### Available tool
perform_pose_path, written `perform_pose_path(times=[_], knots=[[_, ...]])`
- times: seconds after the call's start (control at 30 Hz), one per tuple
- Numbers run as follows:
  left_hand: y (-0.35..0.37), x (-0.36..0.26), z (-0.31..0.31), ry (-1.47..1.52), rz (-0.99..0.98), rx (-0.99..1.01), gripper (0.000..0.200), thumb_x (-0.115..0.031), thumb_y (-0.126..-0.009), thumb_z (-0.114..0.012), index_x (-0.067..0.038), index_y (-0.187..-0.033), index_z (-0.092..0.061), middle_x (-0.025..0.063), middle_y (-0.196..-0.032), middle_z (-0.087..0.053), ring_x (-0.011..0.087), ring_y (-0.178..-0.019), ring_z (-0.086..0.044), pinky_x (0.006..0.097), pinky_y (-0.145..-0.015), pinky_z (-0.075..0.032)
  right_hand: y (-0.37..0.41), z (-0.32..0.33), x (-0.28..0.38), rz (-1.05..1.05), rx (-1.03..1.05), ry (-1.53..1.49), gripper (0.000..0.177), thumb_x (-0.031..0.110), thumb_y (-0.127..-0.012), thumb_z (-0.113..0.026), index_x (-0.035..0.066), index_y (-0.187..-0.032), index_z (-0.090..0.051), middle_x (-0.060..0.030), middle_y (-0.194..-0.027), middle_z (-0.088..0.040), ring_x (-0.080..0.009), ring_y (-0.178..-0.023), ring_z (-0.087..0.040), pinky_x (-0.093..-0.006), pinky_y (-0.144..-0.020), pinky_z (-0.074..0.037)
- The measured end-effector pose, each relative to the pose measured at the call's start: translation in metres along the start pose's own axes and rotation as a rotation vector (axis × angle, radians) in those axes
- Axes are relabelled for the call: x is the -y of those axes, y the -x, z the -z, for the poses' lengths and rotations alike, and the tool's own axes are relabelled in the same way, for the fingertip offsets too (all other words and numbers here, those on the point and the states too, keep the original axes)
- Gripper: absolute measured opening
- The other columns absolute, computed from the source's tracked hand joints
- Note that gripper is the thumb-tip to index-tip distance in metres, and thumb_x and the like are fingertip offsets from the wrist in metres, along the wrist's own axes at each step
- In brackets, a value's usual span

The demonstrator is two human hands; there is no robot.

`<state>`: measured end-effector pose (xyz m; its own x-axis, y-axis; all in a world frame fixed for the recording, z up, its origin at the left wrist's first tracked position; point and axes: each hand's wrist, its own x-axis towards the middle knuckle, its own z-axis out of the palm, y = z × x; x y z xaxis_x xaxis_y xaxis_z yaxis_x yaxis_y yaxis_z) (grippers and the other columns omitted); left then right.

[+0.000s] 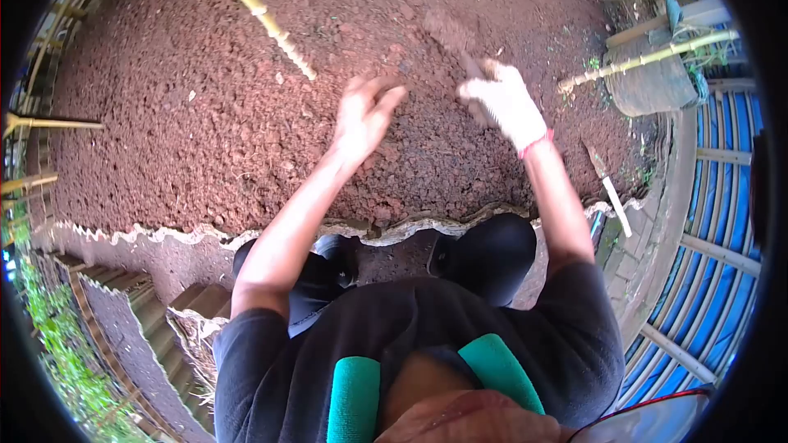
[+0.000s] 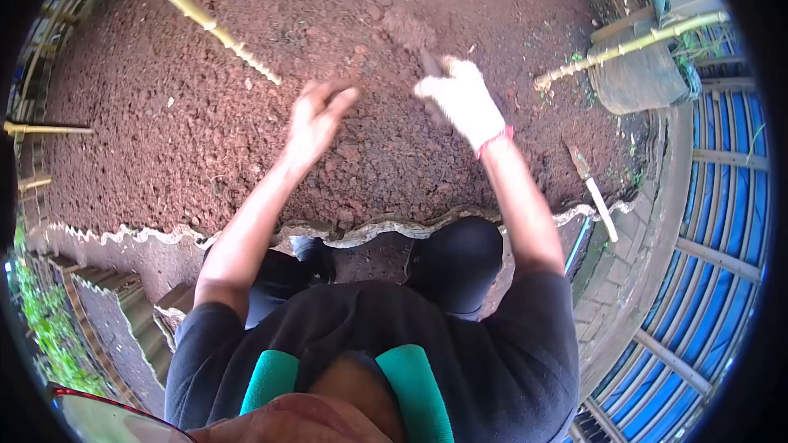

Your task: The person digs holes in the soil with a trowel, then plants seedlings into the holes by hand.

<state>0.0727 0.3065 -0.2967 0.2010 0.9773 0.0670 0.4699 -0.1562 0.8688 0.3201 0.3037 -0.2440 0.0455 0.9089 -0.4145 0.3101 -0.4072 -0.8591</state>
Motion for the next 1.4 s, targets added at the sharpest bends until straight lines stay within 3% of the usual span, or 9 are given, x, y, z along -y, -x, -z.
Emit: perform_pose_path(times=[0.07,0.17,0.5,0.7,0.8,0.93,1.07,1.27,1.4], knots=[[-0.027,-0.017,-0.027,0.459,0.124,0.018,0.089,-0.049,-0.084,-0.078,0.008,-0.141,-0.042,0.0216,-0.115,-0.067,0.0259,-0.109,-0.064,0.0394,-0.100,-0.048,0.008,-0.021,-0.018,0.540,-0.276,0.567,0.041,0.025,-0.080,-0.071,-0.001,-0.111,-0.063,-0.0191,-0.087,-0.069,-0.0354,-0.072,-0.068,-0.0427,-0.067,-0.056],[-0.062,-0.026,-0.069,0.628,0.352,-0.215,0.148,-0.054,-0.065,-0.091,0.008,-0.156,0.007,0.0336,-0.155,-0.033,0.0381,-0.147,-0.031,0.0410,-0.123,-0.023,0.052,-0.066,0.012,0.449,-0.361,0.946,0.039,0.018,-0.084,-0.062,-0.004,-0.117,-0.057,-0.0229,-0.089,-0.069,-0.0379,-0.073,-0.069,-0.0430,-0.070,-0.058],[-0.083,-0.010,-0.089,0.573,0.406,-0.478,0.076,-0.024,-0.084,-0.077,0.007,-0.143,-0.039,0.0228,-0.124,-0.059,0.0308,-0.107,-0.061,0.0409,-0.091,-0.048,0.022,-0.075,-0.031,0.564,-0.322,0.711,0.044,0.020,-0.083,-0.066,-0.002,-0.120,-0.061,-0.0243,-0.090,-0.068,-0.0430,-0.082,-0.067,-0.0515,-0.072,-0.053],[-0.101,-0.006,-0.078,0.937,0.204,-0.376,0.033,-0.006,-0.089,-0.072,0.001,-0.118,-0.059,0.0073,-0.095,-0.071,0.0156,-0.077,-0.066,0.0300,-0.069,-0.056,0.029,-0.034,0.011,-0.075,0.006,-0.516,0.033,0.012,-0.082,-0.076,-0.002,-0.110,-0.065,-0.0049,-0.075,-0.067,-0.0125,-0.055,-0.059,-0.0259,-0.047,-0.047],[-0.122,-0.034,-0.028,0.425,0.256,-0.369,0.057,-0.030,-0.091,-0.074,-0.002,-0.137,-0.055,0.0246,-0.132,-0.052,0.0332,-0.112,-0.060,0.0481,-0.092,-0.052,0.011,-0.001,0.017,0.097,-0.058,-0.445,0.050,0.014,-0.085,-0.077,-0.007,-0.128,-0.060,-0.0099,-0.084,-0.071,-0.0120,-0.058,-0.064,-0.0233,-0.046,-0.049],[-0.135,-0.011,0.006,-0.514,0.318,-0.071,0.065,-0.045,-0.094,-0.066,-0.015,-0.150,-0.049,0.0365,-0.146,-0.022,0.0544,-0.140,-0.028,0.0696,-0.112,-0.029,-0.089,0.033,-0.054,0.266,-0.311,0.256,0.052,0.031,-0.089,-0.067,-0.003,-0.130,-0.063,-0.0198,-0.113,-0.072,-0.0321,-0.105,-0.069,-0.0381,-0.093,-0.052],[-0.030,-0.006,0.034,-0.465,-0.085,0.098,0.053,-0.029,-0.093,-0.069,-0.003,-0.138,-0.060,0.0280,-0.111,-0.045,0.0302,-0.082,-0.051,0.0463,-0.068,-0.052,-0.102,0.031,-0.066,0.179,-0.471,0.526,0.050,0.035,-0.089,-0.062,-0.002,-0.122,-0.068,-0.0280,-0.116,-0.068,-0.0406,-0.114,-0.064,-0.0440,-0.099,-0.050],[0.106,0.029,0.154,-0.763,0.092,-0.232,0.026,-0.014,-0.092,-0.072,-0.001,-0.114,-0.073,0.0109,-0.084,-0.060,0.0173,-0.062,-0.053,0.0302,-0.051,-0.046,-0.145,0.029,-0.043,0.125,-0.363,0.617,0.043,0.035,-0.088,-0.060,-0.002,-0.106,-0.071,-0.0280,-0.109,-0.070,-0.0417,-0.109,-0.066,-0.0459,-0.096,-0.052],[0.189,0.165,0.251,-1.295,0.486,-0.444,0.068,-0.057,-0.092,-0.064,-0.010,-0.142,-0.057,0.0303,-0.125,-0.044,0.0382,-0.111,-0.052,0.0537,-0.088,-0.053,-0.202,-0.005,-0.011,0.101,-0.444,0.630,0.042,0.030,-0.085,-0.057,-0.002,-0.107,-0.072,-0.0290,-0.113,-0.068,-0.0424,-0.110,-0.066,-0.0459,-0.096,-0.053]])
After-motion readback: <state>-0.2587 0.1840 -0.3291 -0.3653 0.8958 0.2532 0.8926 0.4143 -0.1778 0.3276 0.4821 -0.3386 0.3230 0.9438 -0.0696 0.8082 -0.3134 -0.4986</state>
